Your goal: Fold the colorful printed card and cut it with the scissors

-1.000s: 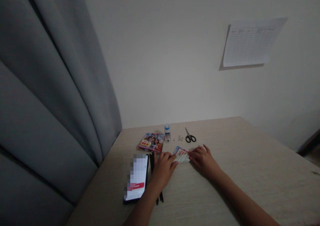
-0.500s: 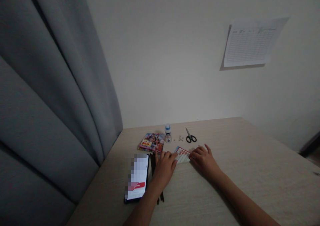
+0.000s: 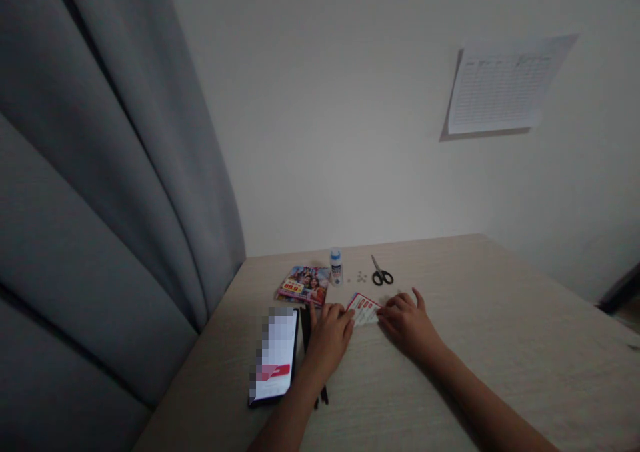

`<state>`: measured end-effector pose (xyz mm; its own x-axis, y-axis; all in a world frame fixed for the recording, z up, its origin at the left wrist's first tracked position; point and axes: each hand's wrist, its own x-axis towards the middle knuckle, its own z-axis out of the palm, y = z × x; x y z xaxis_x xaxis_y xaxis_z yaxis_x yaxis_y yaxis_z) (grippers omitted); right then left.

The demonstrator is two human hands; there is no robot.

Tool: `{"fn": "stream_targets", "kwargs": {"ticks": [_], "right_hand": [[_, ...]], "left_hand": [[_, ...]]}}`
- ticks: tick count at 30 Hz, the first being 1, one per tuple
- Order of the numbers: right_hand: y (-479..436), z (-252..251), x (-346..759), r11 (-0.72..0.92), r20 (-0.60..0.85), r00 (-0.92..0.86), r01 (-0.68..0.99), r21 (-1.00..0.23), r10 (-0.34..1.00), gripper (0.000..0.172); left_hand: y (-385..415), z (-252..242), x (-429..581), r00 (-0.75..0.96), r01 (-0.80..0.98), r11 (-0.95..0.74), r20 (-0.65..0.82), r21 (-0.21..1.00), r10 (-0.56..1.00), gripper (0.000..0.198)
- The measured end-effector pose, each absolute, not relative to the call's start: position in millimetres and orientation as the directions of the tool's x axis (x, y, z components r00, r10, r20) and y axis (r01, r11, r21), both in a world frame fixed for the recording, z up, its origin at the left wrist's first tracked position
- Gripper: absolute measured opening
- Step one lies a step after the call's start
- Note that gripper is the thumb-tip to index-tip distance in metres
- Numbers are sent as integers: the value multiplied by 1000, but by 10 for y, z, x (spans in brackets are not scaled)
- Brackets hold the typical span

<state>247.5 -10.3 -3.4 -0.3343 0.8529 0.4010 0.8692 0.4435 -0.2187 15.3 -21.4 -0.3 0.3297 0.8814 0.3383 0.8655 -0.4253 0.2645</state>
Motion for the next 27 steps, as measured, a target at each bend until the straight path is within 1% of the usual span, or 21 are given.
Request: {"fn": "stream_targets", "kwargs": {"ticks": [13, 20, 27], "right_hand": [[-87, -80, 2500, 415, 403, -320, 893, -175, 858, 24], [-101, -83, 2483, 389, 405, -315, 914, -112, 858, 28], [-130, -40, 2444, 324, 366, -285, 945, -48, 886, 29]], "left_hand": [[-219, 0, 156, 323, 865, -420, 335, 274, 885, 30], [-219, 24, 166, 312, 868, -409, 333, 279, 890, 29], [-225, 19, 167, 300, 870, -395, 318, 297, 899, 28]]}}
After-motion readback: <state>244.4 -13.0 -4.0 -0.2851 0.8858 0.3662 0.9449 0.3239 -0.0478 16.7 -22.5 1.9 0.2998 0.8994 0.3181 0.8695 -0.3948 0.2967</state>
